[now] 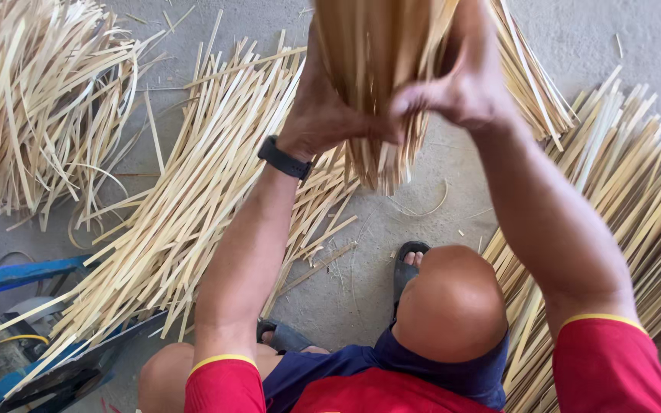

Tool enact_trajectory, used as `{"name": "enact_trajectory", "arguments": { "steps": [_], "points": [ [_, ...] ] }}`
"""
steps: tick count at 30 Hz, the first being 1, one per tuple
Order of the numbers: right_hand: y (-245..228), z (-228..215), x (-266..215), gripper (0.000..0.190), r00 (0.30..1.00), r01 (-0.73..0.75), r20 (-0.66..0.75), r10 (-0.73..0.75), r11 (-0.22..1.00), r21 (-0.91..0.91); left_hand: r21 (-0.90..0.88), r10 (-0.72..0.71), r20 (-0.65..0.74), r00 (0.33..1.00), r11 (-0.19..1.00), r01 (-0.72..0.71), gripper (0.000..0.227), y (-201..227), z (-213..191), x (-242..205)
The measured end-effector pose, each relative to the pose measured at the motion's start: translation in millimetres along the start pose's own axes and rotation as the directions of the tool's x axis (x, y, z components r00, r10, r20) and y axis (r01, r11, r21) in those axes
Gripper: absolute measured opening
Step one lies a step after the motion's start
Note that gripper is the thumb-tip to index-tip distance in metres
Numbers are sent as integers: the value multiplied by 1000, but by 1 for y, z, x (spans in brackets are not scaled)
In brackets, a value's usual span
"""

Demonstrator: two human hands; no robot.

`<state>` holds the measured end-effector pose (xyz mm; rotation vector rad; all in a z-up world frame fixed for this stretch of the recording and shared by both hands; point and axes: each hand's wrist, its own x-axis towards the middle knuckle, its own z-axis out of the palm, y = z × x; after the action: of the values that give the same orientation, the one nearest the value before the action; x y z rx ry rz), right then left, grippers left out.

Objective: The person uses a grinding machine to smooth bamboo strips, then gathers and aligns them into bundles on the floor. Finally, the person ties the bundles with colored plastic ties.

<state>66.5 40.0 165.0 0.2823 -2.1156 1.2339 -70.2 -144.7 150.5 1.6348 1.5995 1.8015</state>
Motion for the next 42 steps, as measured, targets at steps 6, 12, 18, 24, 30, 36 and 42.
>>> {"name": "enact_trajectory", "arguments": {
  "steps": [6,12,18,24,30,36,42],
  "points": [
    [-1,49,-20,117,975,-212,-3,221,942,261,-120,-192,-41,981,975,186,144,-20,25,-19],
    [-31,6,-10,98,840,-498,-31,541,793,352,-352,-208,-117,971,923,155,143,17,41,14],
    [-29,-22,-26,110,968,-248,100,230,937,246,175,106,-109,988,981,-86,155,20,38,0],
    [-18,13,-54,140,986,-147,112,127,969,201,-459,-148,22,989,877,142,127,16,59,-10],
    [-15,-2,-41,85,991,-133,12,133,986,96,-413,-460,-123,879,829,377,111,49,79,17],
    [-26,-23,-41,109,999,-41,31,35,972,233,100,211,59,976,971,-216,108,47,48,32],
    [-32,-1,-39,112,996,-87,-16,85,979,-186,-369,-167,119,979,908,200,101,28,48,33]
  ]
}}
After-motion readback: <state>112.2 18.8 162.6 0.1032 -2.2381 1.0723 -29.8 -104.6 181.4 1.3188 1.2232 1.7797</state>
